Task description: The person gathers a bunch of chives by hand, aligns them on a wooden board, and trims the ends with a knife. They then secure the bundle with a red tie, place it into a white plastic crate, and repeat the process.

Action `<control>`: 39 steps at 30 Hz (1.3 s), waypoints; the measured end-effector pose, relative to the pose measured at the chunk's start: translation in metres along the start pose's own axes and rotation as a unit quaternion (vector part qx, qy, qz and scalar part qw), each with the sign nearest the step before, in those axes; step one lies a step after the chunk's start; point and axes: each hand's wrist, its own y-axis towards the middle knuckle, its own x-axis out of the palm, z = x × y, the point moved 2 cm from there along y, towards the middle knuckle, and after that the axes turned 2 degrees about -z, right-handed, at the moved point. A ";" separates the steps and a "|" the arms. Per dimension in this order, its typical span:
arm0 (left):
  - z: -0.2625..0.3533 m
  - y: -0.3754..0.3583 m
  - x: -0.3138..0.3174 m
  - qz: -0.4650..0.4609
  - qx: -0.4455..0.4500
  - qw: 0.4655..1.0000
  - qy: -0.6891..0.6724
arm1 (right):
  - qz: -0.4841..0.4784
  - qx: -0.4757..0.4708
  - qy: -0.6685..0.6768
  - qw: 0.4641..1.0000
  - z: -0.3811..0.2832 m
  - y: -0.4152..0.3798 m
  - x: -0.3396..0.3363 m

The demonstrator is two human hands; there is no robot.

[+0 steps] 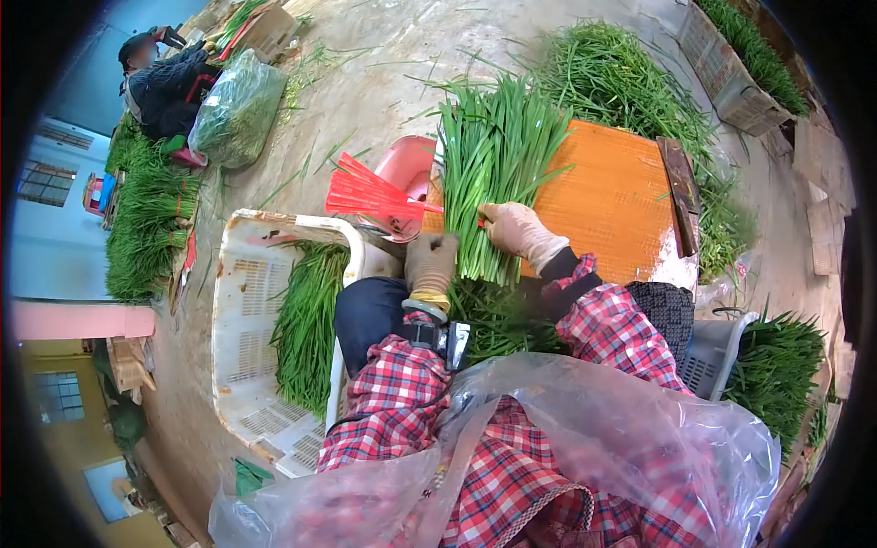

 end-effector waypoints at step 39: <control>-0.018 0.060 0.007 -0.013 -0.047 0.999 0.009 | -0.198 -0.017 -0.323 0.925 -0.037 0.028 0.022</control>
